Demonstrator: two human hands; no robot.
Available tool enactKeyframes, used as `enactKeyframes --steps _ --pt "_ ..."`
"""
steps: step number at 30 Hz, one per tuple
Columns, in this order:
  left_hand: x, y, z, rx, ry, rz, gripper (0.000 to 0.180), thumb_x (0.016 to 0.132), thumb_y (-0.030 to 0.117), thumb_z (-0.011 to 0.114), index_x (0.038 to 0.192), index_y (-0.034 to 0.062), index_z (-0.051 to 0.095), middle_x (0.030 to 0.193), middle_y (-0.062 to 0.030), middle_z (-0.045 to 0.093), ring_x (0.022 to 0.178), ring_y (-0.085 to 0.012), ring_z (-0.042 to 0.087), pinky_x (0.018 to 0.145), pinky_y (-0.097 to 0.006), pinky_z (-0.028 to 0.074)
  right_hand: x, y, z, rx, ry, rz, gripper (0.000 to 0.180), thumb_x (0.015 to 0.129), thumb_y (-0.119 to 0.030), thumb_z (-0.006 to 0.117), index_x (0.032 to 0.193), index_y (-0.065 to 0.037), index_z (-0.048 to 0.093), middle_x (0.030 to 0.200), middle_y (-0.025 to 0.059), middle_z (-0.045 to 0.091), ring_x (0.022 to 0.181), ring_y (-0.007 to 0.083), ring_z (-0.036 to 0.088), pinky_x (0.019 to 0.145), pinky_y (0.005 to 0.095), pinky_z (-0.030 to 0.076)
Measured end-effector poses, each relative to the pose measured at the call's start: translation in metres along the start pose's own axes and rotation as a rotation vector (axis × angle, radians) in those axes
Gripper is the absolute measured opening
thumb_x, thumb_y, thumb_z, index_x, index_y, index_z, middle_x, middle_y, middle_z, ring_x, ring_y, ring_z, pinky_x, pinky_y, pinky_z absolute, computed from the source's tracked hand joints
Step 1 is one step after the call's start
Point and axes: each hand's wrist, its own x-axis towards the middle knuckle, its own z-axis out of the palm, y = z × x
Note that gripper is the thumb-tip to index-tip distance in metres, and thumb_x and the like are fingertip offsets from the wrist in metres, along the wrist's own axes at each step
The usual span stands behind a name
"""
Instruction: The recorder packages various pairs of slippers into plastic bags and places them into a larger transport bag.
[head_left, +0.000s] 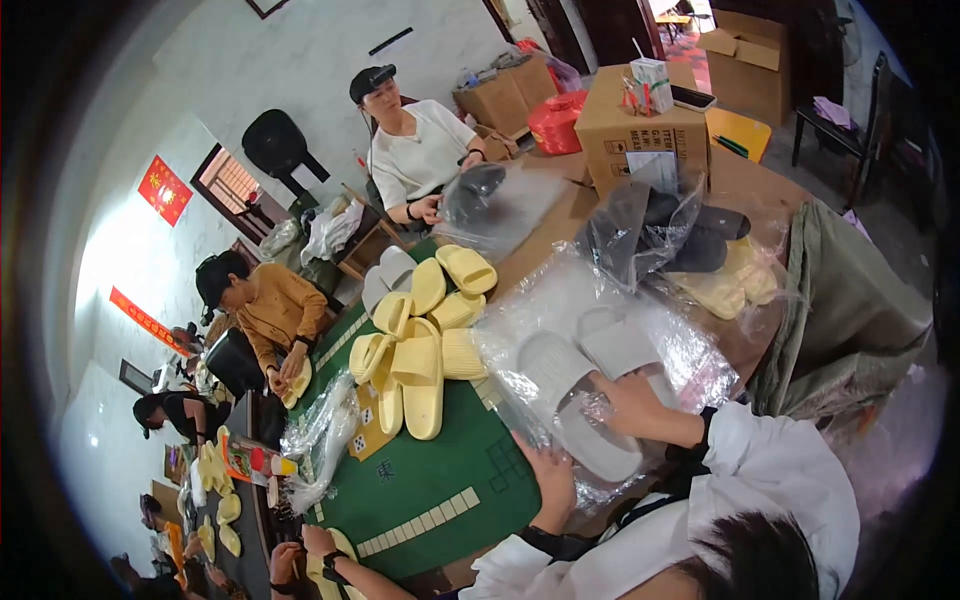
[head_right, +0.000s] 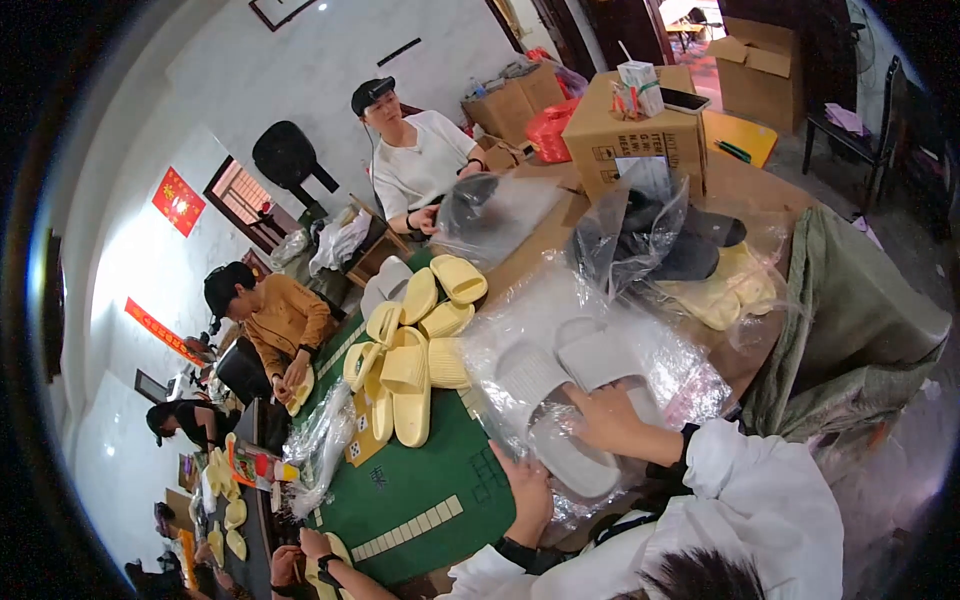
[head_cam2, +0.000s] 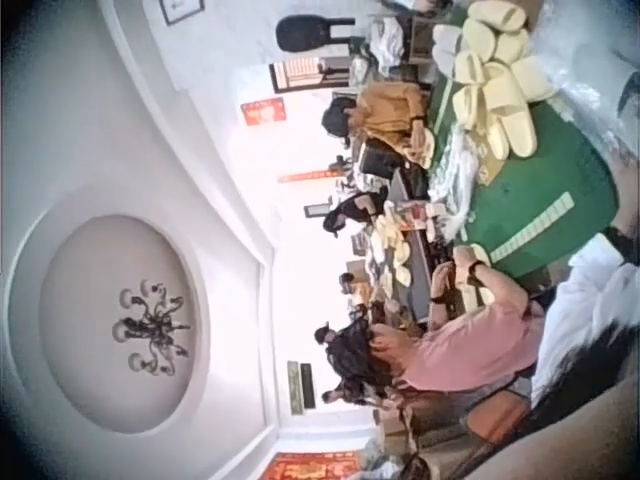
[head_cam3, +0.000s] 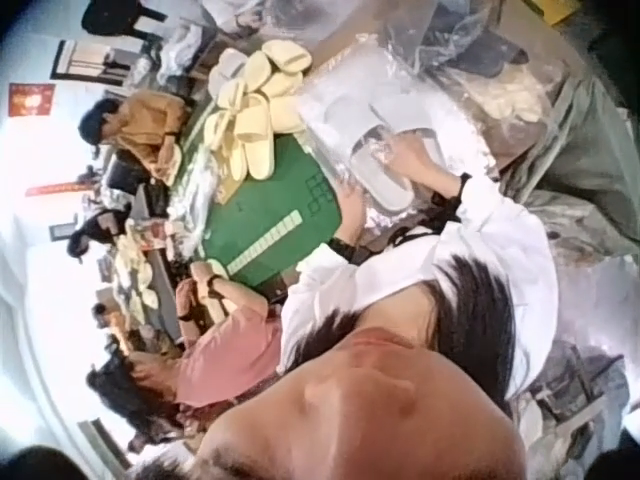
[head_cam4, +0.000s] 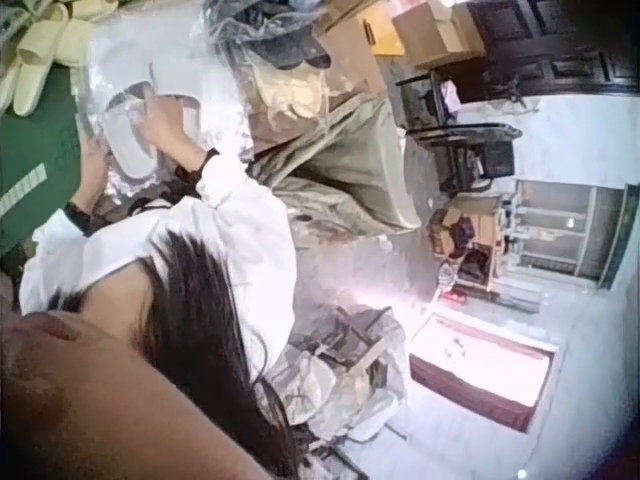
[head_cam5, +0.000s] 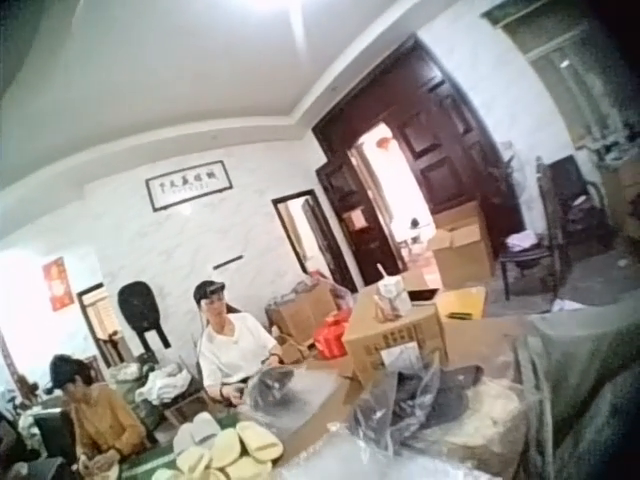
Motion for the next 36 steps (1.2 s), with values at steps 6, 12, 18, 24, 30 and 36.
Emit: enactKeyframes --steps 6,12,18,24,30,36 --pt "0.003 -0.017 -0.01 -0.057 -0.107 -0.094 0.05 0.079 -0.013 0.043 0.127 -0.0001 0.035 0.123 -0.0121 0.046 0.101 -0.0215 0.052 0.086 -0.032 0.044 -0.002 -0.019 -0.001 0.014 0.017 -0.092 0.049 0.08 -0.035 0.055 0.116 -0.003 0.048 0.08 0.0225 0.062 0.085 0.0384 0.056 0.081 0.0482 0.035" --pt "0.005 -0.045 -0.029 0.461 -0.325 -0.09 0.024 0.083 -0.007 0.042 0.104 -0.0022 0.053 0.088 -0.0101 0.062 0.075 -0.0201 0.06 0.067 -0.03 0.05 0.024 -0.021 -0.003 -0.104 -0.006 -0.05 0.052 0.082 -0.041 0.05 0.118 -0.004 0.045 0.081 0.0239 0.061 0.088 0.0397 0.056 0.085 0.0509 0.03" --pt "0.006 -0.033 -0.006 -0.029 -0.142 -0.376 0.034 0.087 -0.003 0.043 0.12 0.0 0.037 0.106 -0.0146 0.055 0.087 -0.0233 0.061 0.07 -0.033 0.054 0.039 0.001 0.007 -0.099 -0.022 -0.232 0.051 0.082 -0.039 0.054 0.126 -0.013 0.045 0.1 0.0189 0.058 0.1 0.036 0.05 0.087 0.0479 0.033" --pt "0.001 -0.034 -0.004 -0.282 -0.057 -0.347 0.043 0.083 -0.007 0.046 0.123 0.0027 0.034 0.114 -0.0145 0.05 0.101 -0.0285 0.056 0.086 -0.041 0.049 -0.014 0.025 -0.003 -0.197 0.039 -0.175 0.055 0.081 -0.035 0.058 0.129 -0.014 0.043 0.126 0.0234 0.044 0.123 0.0412 0.031 0.101 0.048 0.025" --pt "0.0 -0.039 -0.007 -0.316 0.0 -0.361 0.035 0.085 -0.004 0.047 0.118 0.0007 0.037 0.11 -0.0123 0.051 0.09 -0.024 0.058 0.075 -0.035 0.052 -0.041 0.057 -0.015 0.26 -0.137 0.072 0.077 0.069 -0.033 0.071 0.132 -0.007 0.037 0.132 0.0313 0.03 0.121 0.0465 0.029 0.102 0.0442 0.026" --pt "0.009 -0.031 -0.015 0.109 -0.096 -0.39 0.025 0.082 -0.002 0.05 0.106 0.0002 0.047 0.091 -0.0074 0.057 0.076 -0.0131 0.054 0.059 -0.024 0.045 -0.038 0.078 -0.021 0.345 -0.244 -0.05 0.084 0.069 -0.032 0.071 0.136 -0.005 0.027 0.14 0.0213 0.027 0.124 0.039 0.032 0.102 0.0405 0.029"
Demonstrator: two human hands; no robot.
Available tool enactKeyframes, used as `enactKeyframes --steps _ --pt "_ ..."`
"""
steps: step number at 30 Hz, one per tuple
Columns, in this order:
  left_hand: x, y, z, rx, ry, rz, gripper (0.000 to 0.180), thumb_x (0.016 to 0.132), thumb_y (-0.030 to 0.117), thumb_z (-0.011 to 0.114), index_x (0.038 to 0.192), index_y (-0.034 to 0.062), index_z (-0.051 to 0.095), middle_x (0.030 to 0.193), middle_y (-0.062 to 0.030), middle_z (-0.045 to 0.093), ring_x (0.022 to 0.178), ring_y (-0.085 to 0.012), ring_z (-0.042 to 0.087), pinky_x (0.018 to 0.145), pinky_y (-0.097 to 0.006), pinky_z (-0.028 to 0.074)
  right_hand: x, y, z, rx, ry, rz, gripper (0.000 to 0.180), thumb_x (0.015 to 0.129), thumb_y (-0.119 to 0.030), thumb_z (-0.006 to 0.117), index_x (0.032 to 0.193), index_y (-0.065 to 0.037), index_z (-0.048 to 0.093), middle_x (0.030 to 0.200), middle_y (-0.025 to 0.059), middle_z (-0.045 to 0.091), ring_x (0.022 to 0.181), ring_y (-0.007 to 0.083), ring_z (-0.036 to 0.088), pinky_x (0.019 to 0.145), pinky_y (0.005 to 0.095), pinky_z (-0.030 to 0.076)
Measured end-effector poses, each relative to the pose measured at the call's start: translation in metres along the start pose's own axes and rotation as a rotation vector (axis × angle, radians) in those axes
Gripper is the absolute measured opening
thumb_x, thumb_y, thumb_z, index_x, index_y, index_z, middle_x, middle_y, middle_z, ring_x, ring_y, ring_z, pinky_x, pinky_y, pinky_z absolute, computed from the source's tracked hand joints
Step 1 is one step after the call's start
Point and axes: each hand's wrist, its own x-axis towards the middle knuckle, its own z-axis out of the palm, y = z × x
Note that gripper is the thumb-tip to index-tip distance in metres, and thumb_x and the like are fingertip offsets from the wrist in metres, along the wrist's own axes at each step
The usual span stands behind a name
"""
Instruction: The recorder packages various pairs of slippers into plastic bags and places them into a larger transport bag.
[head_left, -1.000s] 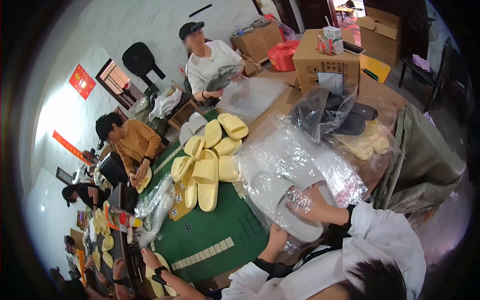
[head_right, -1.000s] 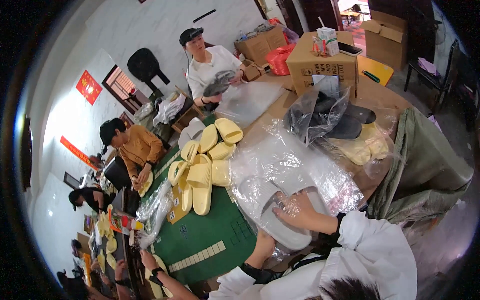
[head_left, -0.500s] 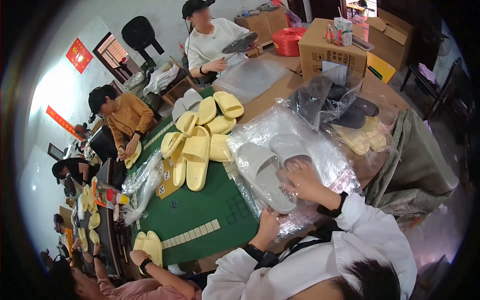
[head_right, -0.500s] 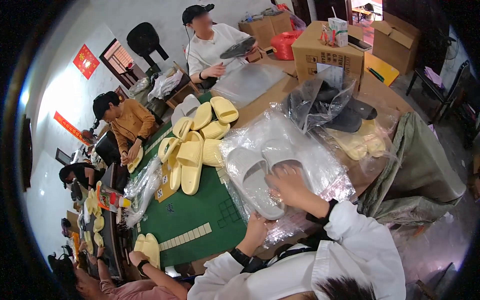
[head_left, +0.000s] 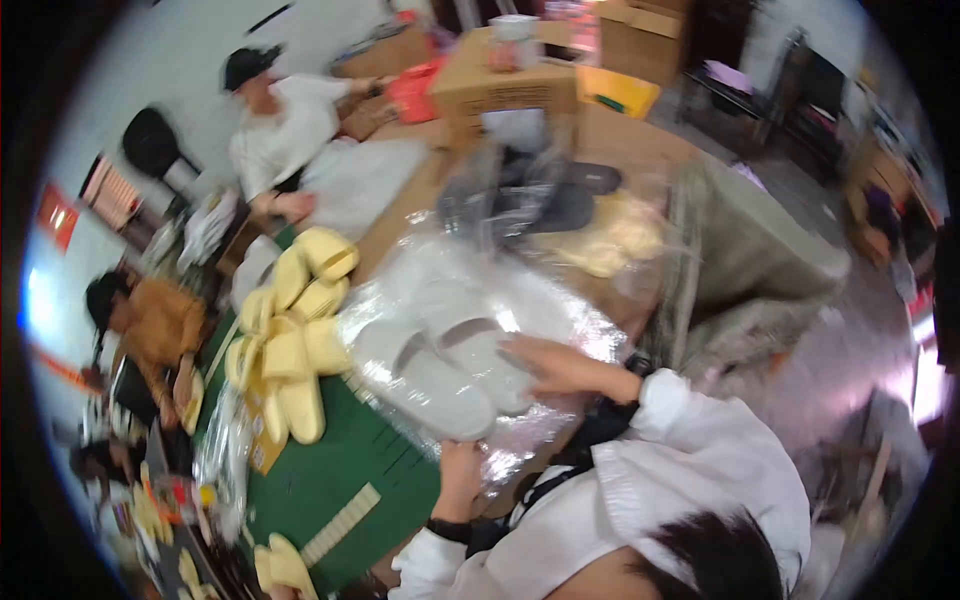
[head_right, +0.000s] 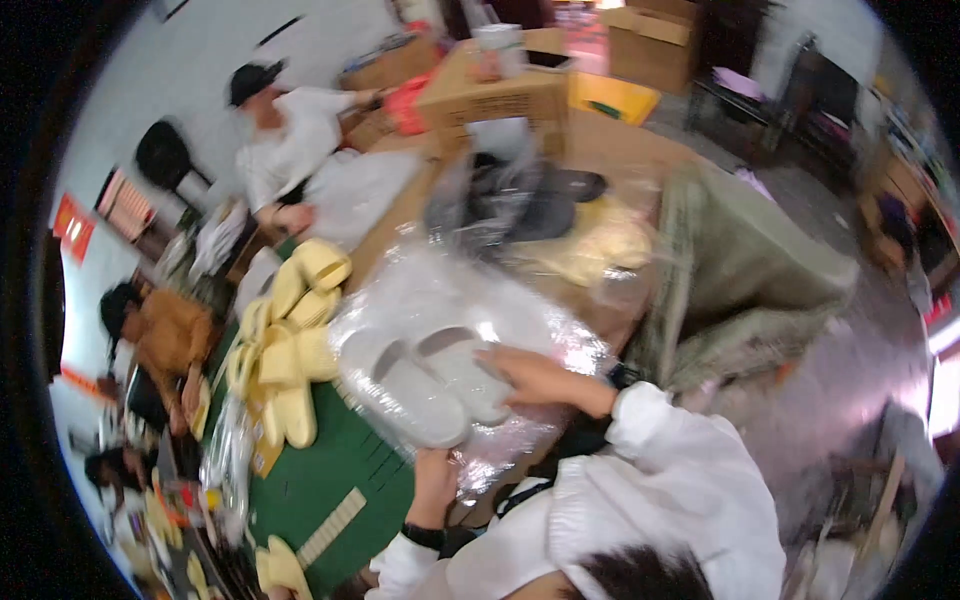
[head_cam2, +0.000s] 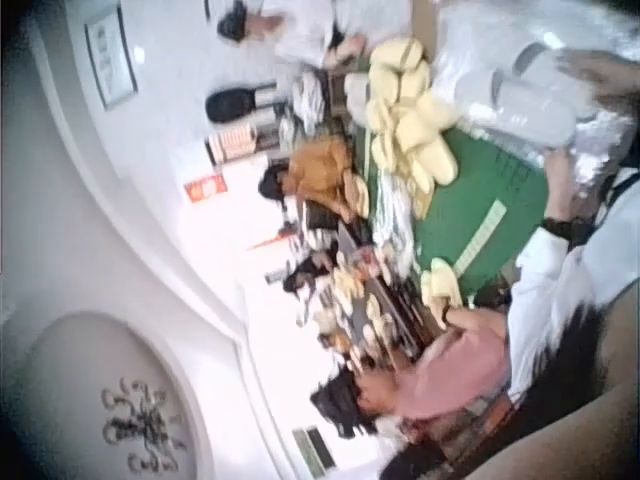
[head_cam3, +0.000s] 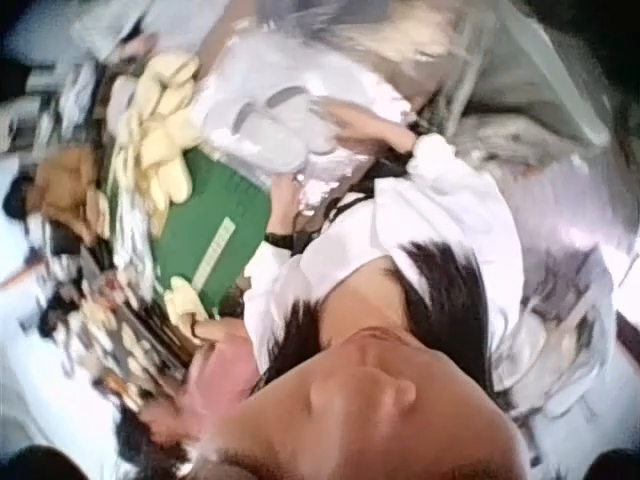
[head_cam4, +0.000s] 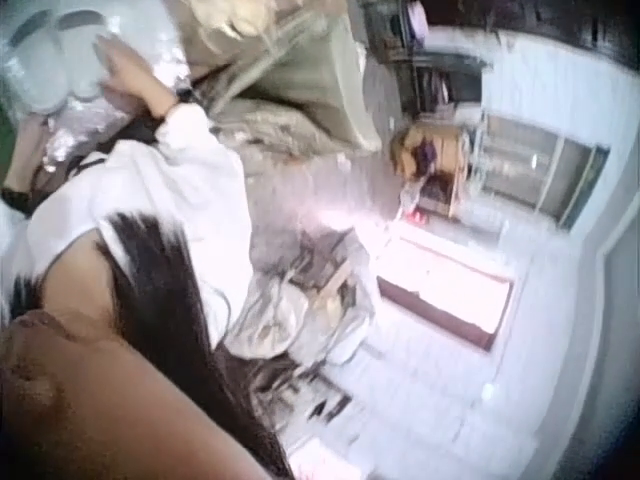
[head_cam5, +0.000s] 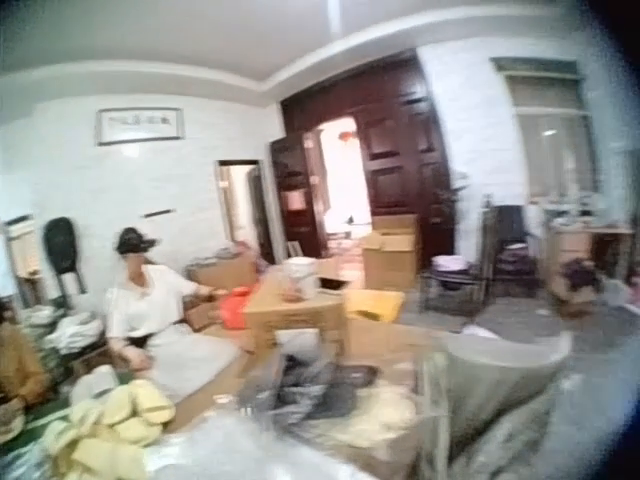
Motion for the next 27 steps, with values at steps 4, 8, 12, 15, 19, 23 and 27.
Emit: enactKeyframes --steps 4,8,12,15,19,23,27 --pt "-0.012 0.013 0.018 0.092 -0.202 0.005 0.007 0.084 0.002 0.053 0.091 0.0013 0.053 0.072 -0.0031 0.051 0.061 -0.0126 0.051 0.056 -0.027 0.046 0.014 0.003 0.018 -0.356 0.231 -0.044 0.074 0.076 -0.037 0.063 0.135 -0.009 0.03 0.137 0.0292 0.026 0.107 0.0434 0.047 0.09 0.0451 0.039" --pt "-0.03 0.04 0.043 0.013 -0.103 -0.099 0.004 0.084 0.001 0.051 0.086 0.0032 0.048 0.059 0.0001 0.039 0.047 -0.0102 0.037 0.044 -0.025 0.032 -0.001 0.009 0.01 -0.308 0.065 -0.176 0.087 0.065 -0.038 0.073 0.136 -0.012 0.031 0.136 0.0359 0.018 0.106 0.0466 0.046 0.09 0.0448 0.038" --pt "-0.024 0.039 0.027 0.106 -0.204 -0.186 0.008 0.084 0.001 0.049 0.085 0.0068 0.044 0.057 0.0003 0.036 0.046 -0.0098 0.033 0.044 -0.025 0.03 -0.011 0.008 0.005 -0.349 0.026 -0.17 0.089 0.063 -0.042 0.073 0.135 -0.011 0.03 0.133 0.0357 0.026 0.106 0.0448 0.047 0.089 0.044 0.041" --pt "-0.033 0.056 0.026 0.186 -0.292 -0.193 0.009 0.086 0.004 0.05 0.087 0.0073 0.042 0.058 0.0006 0.036 0.047 -0.0099 0.033 0.045 -0.024 0.03 -0.004 -0.007 0.01 -0.318 0.049 -0.114 0.085 0.066 -0.04 0.071 0.135 -0.012 0.031 0.132 0.0318 0.03 0.099 0.0409 0.052 0.085 0.0438 0.043" --pt "-0.05 0.077 0.043 0.343 -0.332 -0.177 0.007 0.088 0.008 0.05 0.086 0.0071 0.043 0.059 0.0013 0.036 0.047 -0.0092 0.033 0.045 -0.024 0.03 0.007 -0.015 0.016 -0.341 0.221 0.032 0.066 0.076 -0.032 0.063 0.132 -0.011 0.035 0.133 0.0236 0.034 0.089 0.0356 0.056 0.077 0.0422 0.045" --pt "-0.044 0.097 0.041 -0.059 -0.358 -0.098 0.007 0.089 0.011 0.049 0.092 0.0048 0.046 0.059 0.0016 0.037 0.048 -0.0085 0.034 0.047 -0.023 0.029 0.01 -0.013 0.011 -0.418 0.698 -0.208 0.041 0.076 -0.027 0.064 0.111 -0.007 0.053 0.114 0.0174 0.051 0.076 0.0292 0.059 0.063 0.0379 0.047" --pt "-0.045 0.125 0.055 -0.432 -0.327 0.063 0.009 0.091 0.013 0.047 0.091 0.0039 0.046 0.058 0.002 0.036 0.049 -0.0073 0.032 0.049 -0.022 0.029 -0.027 -0.071 -0.01 0.0 0.654 -0.175 0.016 0.076 -0.017 0.067 0.082 -0.004 0.06 0.081 0.0101 0.06 0.065 0.0211 0.058 0.054 0.0299 0.044"
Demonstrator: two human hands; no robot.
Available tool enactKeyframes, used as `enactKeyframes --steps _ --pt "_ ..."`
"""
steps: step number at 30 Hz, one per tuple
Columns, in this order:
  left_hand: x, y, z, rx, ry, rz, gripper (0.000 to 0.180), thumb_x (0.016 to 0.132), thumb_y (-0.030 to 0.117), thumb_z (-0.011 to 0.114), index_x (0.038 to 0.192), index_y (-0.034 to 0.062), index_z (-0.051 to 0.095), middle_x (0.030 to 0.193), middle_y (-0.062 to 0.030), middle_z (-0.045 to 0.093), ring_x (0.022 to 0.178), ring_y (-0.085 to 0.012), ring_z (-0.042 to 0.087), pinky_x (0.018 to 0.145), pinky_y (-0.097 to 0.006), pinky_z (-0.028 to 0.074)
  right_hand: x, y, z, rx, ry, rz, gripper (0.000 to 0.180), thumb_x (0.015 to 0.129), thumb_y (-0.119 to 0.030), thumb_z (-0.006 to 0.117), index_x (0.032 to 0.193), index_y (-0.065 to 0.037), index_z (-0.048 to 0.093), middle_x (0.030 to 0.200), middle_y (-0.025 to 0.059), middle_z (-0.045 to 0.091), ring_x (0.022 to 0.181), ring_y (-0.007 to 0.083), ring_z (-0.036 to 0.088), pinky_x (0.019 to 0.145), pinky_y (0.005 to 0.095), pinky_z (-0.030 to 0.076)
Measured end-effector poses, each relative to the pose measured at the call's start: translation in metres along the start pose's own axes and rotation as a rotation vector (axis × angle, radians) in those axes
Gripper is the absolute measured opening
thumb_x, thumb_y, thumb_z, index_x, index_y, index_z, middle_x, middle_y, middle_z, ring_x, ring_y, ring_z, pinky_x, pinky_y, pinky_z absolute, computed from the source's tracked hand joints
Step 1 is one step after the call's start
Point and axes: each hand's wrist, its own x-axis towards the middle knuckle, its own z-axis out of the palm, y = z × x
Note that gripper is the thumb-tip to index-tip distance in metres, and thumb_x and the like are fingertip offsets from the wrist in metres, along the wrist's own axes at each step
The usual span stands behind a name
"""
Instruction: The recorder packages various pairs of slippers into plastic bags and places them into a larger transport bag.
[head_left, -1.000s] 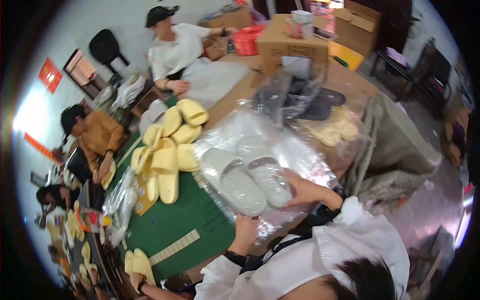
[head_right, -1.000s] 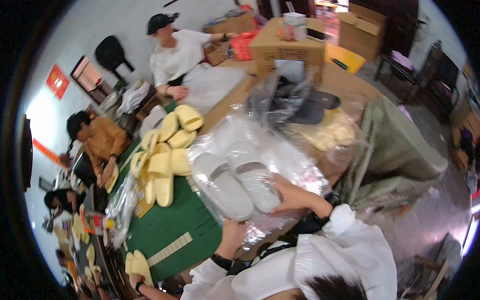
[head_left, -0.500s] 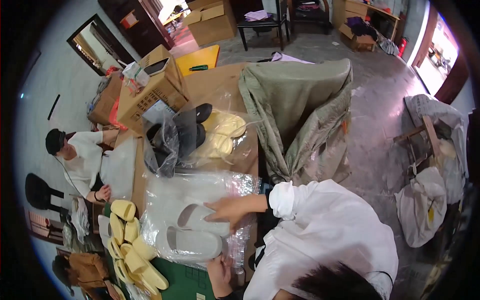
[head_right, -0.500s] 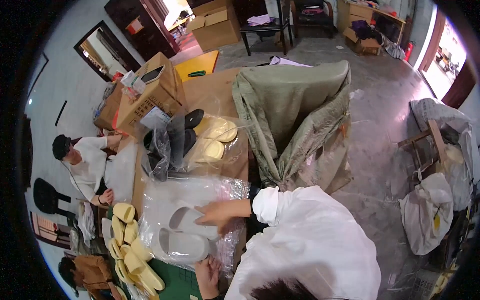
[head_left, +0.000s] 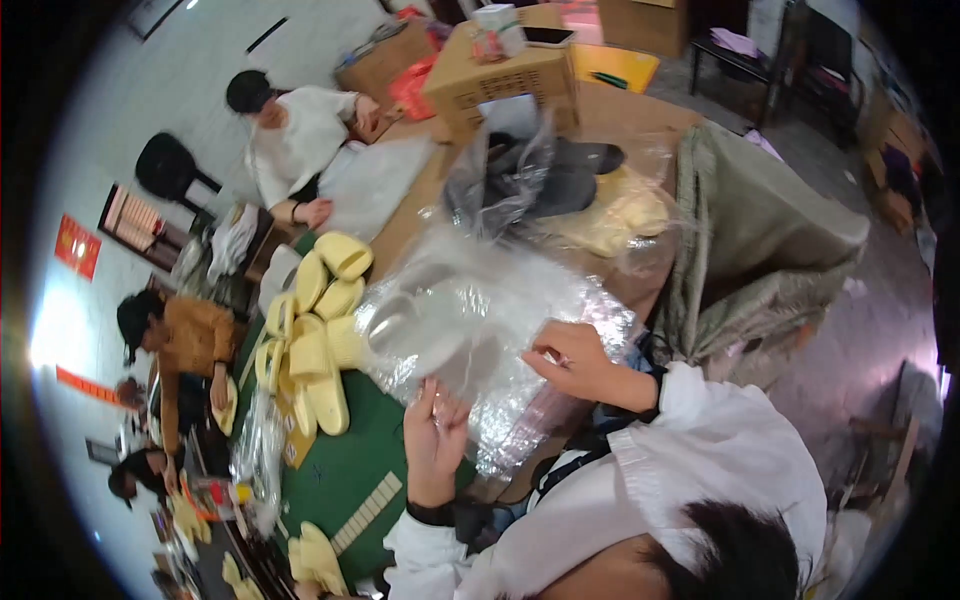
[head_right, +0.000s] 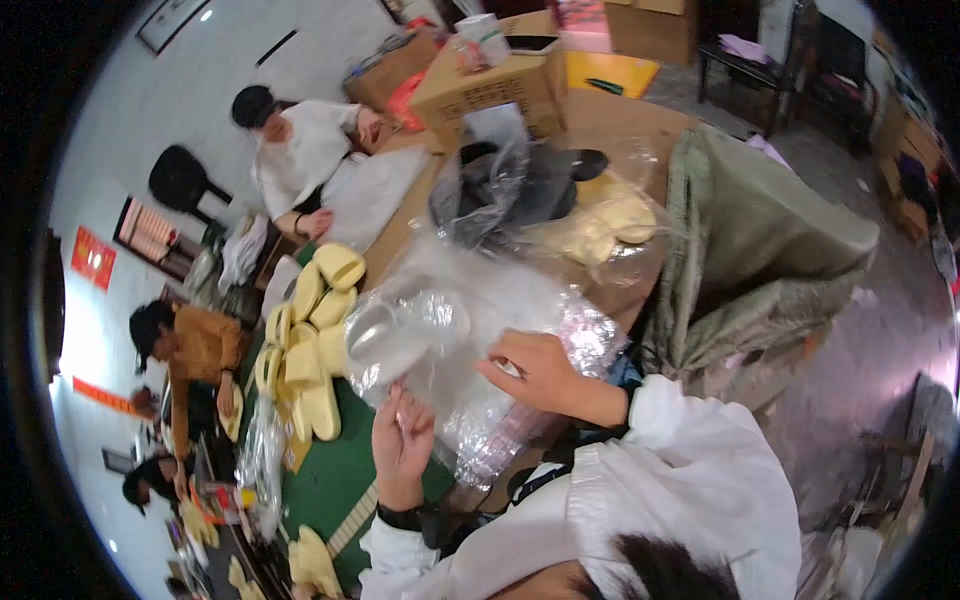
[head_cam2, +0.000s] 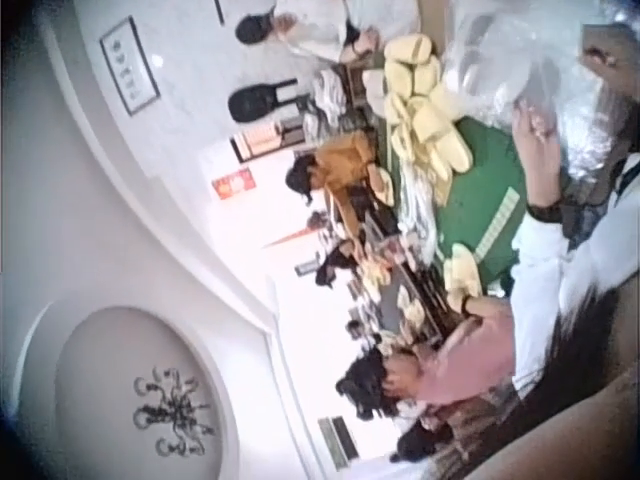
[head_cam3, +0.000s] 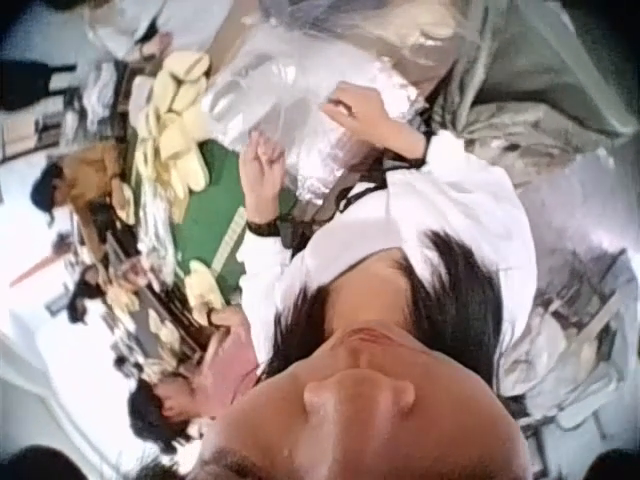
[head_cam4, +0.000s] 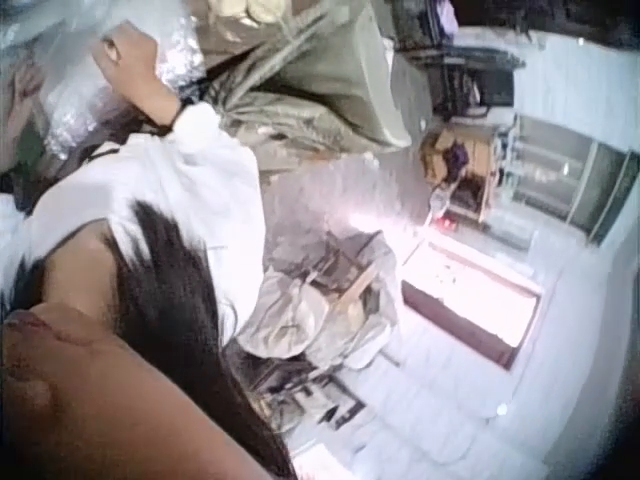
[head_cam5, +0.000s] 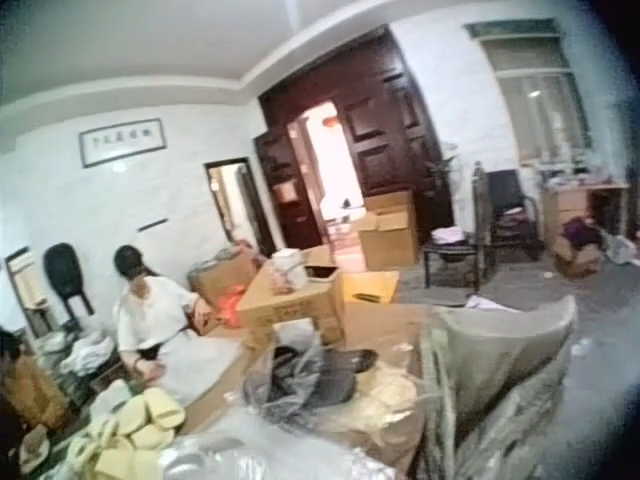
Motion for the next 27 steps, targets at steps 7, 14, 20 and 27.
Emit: enactKeyframes --steps 7,14,20,27 --pt "-0.007 -0.055 0.034 0.022 -0.045 -0.092 0.013 0.092 0.013 0.047 0.101 0.0043 0.051 0.065 0.0018 0.045 0.055 -0.008 0.042 0.051 -0.022 0.035 -0.018 0.012 0.017 1.204 -0.359 0.717 0.046 0.092 -0.037 0.047 0.125 -0.006 0.042 0.099 0.0086 0.06 0.08 0.015 0.06 0.068 0.0268 0.051" --pt "-0.007 -0.089 -0.008 0.553 -0.401 -0.505 0.033 0.094 0.019 0.042 0.125 0.0054 0.04 0.071 -0.002 0.053 0.062 -0.0112 0.052 0.058 -0.023 0.043 -0.012 0.028 0.021 1.231 -0.247 1.24 0.052 0.081 -0.014 0.06 0.126 -0.005 0.035 0.112 0.0153 0.051 0.085 0.0287 0.062 0.063 0.0379 0.057" --pt "-0.022 -0.073 -0.018 0.639 -0.621 -0.523 0.044 0.095 0.024 0.042 0.134 0.0043 0.033 0.09 -0.0043 0.057 0.085 -0.0108 0.052 0.08 -0.023 0.042 0.01 0.004 0.014 0.875 -0.188 0.81 0.066 0.075 0.001 0.055 0.134 -0.016 0.029 0.122 0.0129 0.043 0.087 0.0243 0.058 0.062 0.035 0.056" --pt "-0.031 -0.057 -0.04 0.825 -0.339 -0.203 0.038 0.092 0.013 0.045 0.129 0.0059 0.042 0.088 -0.0017 0.056 0.083 -0.0093 0.051 0.076 -0.023 0.042 0.119 -0.023 0.004 0.908 -0.208 0.468 0.071 0.073 0.004 0.054 0.136 -0.017 0.028 0.124 0.0096 0.039 0.097 0.0228 0.053 0.066 0.0361 0.056"
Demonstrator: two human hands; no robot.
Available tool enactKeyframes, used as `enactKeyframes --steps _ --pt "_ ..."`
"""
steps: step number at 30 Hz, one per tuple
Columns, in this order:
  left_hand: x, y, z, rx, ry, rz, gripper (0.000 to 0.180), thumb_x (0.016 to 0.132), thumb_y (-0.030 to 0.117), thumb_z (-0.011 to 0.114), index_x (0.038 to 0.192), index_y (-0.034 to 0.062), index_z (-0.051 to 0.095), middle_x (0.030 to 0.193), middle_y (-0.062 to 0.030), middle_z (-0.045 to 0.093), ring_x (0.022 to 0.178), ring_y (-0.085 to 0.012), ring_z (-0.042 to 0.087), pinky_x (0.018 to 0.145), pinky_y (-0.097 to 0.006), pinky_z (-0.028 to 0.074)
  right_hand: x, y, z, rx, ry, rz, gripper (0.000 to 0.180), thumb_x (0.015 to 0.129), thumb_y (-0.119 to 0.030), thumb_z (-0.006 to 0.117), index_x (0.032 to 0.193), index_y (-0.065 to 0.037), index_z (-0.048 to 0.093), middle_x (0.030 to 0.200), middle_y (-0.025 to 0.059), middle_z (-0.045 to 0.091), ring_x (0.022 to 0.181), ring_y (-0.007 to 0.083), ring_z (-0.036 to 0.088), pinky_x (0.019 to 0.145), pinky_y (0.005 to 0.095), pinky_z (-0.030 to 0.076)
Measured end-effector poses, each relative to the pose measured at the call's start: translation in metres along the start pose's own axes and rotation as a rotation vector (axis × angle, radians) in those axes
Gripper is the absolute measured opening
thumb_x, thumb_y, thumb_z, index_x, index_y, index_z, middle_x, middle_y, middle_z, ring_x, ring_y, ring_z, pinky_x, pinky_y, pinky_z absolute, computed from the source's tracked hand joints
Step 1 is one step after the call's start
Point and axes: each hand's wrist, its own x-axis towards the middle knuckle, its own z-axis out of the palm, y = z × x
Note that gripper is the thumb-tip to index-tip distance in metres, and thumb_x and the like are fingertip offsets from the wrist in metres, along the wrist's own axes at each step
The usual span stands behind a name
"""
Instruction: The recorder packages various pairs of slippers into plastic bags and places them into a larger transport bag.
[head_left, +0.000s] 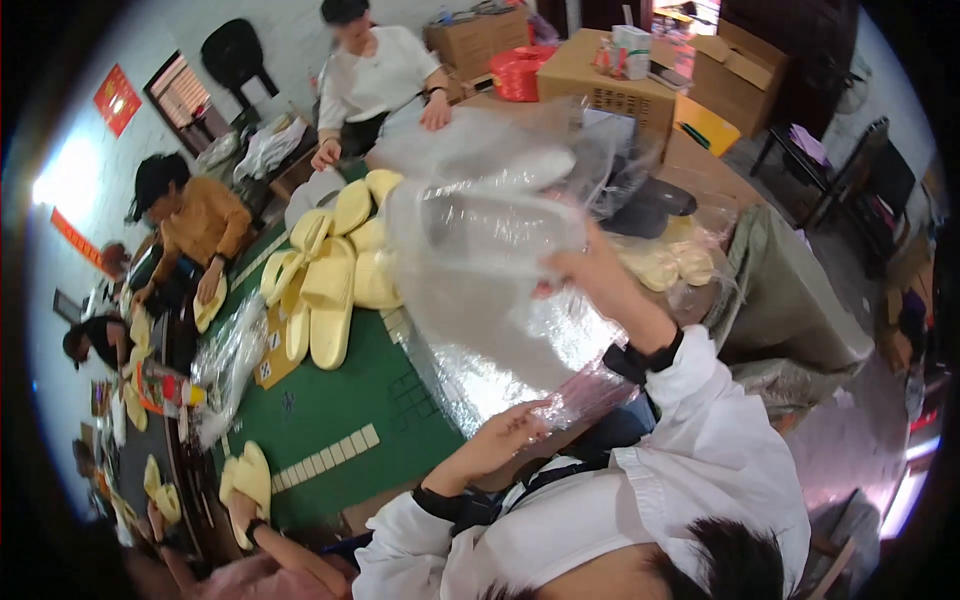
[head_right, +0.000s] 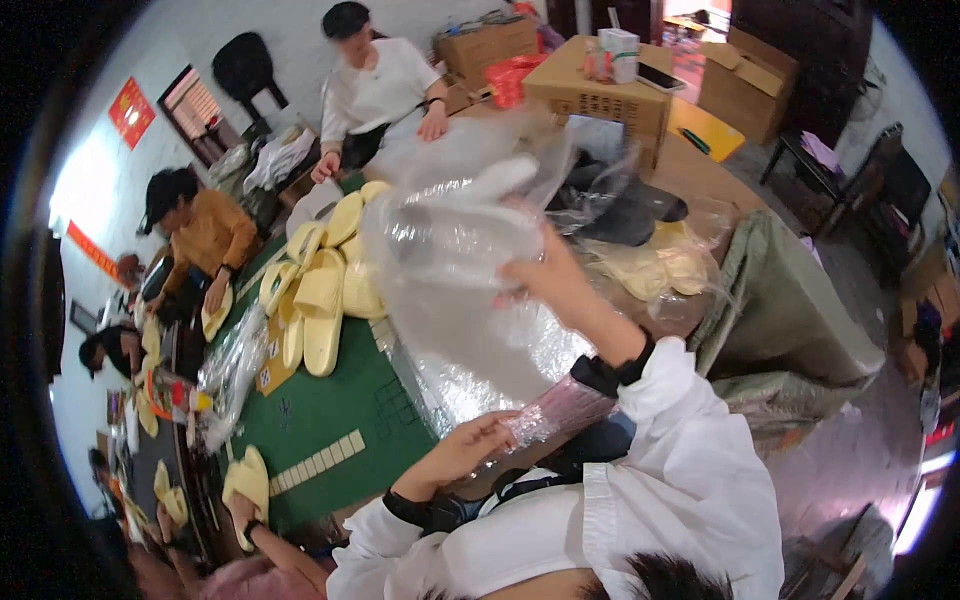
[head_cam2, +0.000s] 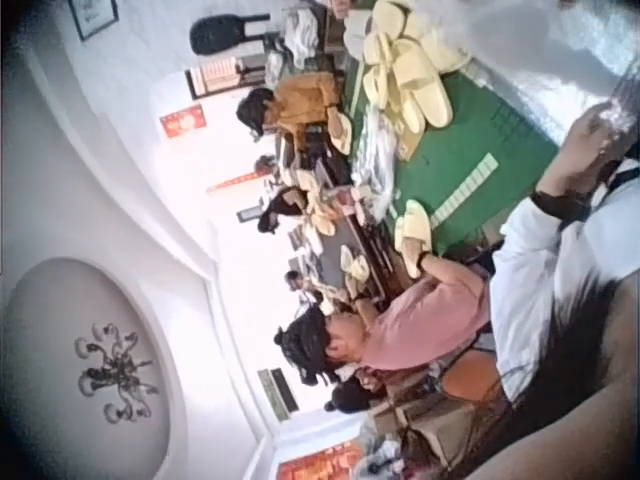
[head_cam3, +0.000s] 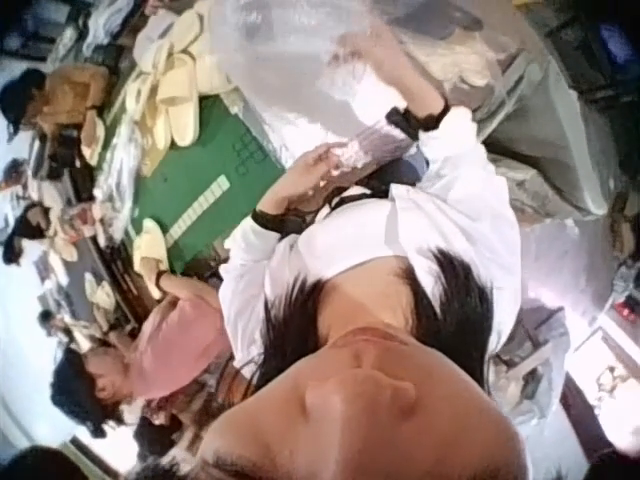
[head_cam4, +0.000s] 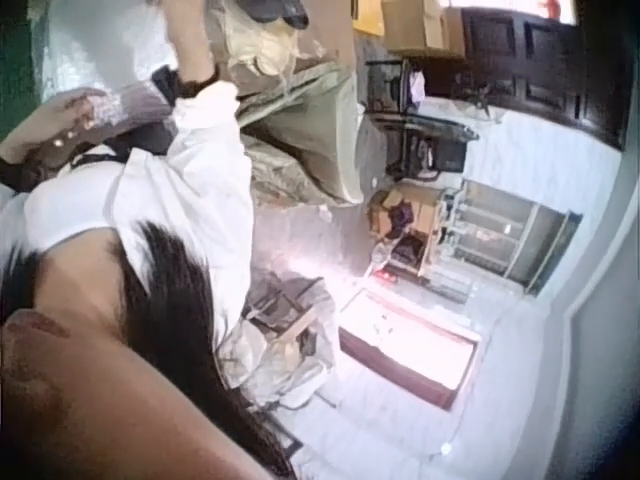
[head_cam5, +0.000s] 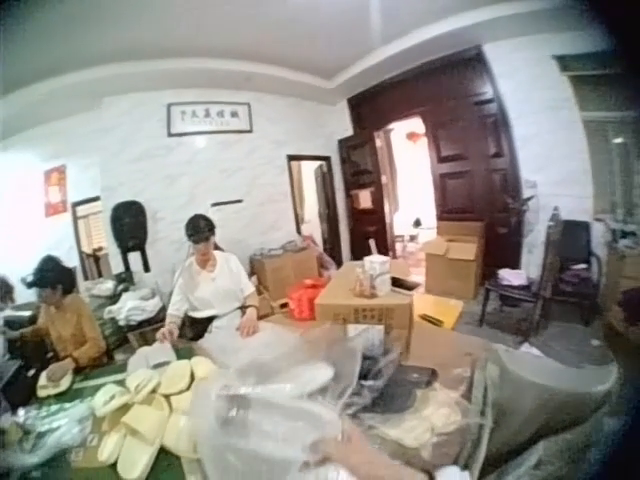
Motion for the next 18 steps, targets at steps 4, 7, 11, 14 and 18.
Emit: enactKeyframes --steps 4,7,11,14,18 --pt "-0.024 -0.004 -0.03 0.203 0.485 0.116 0.028 0.09 0.013 0.051 0.115 0.002 0.054 0.09 0.0004 0.057 0.081 -0.0064 0.05 0.074 -0.02 0.041 0.052 -0.011 -0.021 0.021 0.106 -0.118 0.061 0.078 0.0 0.053 0.133 -0.008 0.027 0.12 0.0132 0.042 0.095 0.0241 0.053 0.068 0.0367 0.055" --pt "-0.056 -0.014 -0.059 0.035 0.803 0.201 0.022 0.088 0.009 0.05 0.108 0.0016 0.057 0.087 -0.0002 0.055 0.078 -0.0075 0.049 0.071 -0.022 0.041 0.063 0.009 -0.033 0.122 0.175 -0.118 0.054 0.083 -0.006 0.051 0.131 -0.003 0.027 0.116 0.015 0.044 0.096 0.025 0.053 0.076 0.0369 0.053" --pt "-0.107 -0.063 -0.101 0.468 1.304 0.213 0.018 0.085 0.004 0.048 0.101 0.0009 0.057 0.089 -0.0085 0.056 0.082 -0.0175 0.053 0.073 -0.028 0.043 0.003 0.06 -0.008 -0.098 0.33 -0.169 0.042 0.089 -0.014 0.046 0.126 -0.001 0.031 0.117 0.0135 0.045 0.095 0.0228 0.054 0.085 0.0313 0.044" --pt "-0.118 -0.12 -0.107 0.56 1.402 0.102 0.02 0.082 0.004 0.052 0.102 0.0025 0.055 0.1 -0.0136 0.053 0.097 -0.0304 0.049 0.084 -0.038 0.039 -0.052 0.117 -0.018 -0.765 -0.246 -0.085 0.039 0.079 -0.01 0.057 0.116 -0.005 0.049 0.117 0.012 0.05 0.098 0.0202 0.052 0.084 0.0328 0.042" --pt "-0.116 -0.119 -0.075 0.965 1.333 -0.004 0.027 0.083 0.009 0.053 0.109 0.0052 0.052 0.113 -0.0163 0.046 0.109 -0.0342 0.041 0.092 -0.043 0.032 -0.098 0.132 0.0 -1.528 -0.527 -0.294 0.051 0.08 -0.026 0.059 0.127 -0.011 0.044 0.132 0.0165 0.038 0.116 0.0344 0.04 0.098 0.0465 0.03"
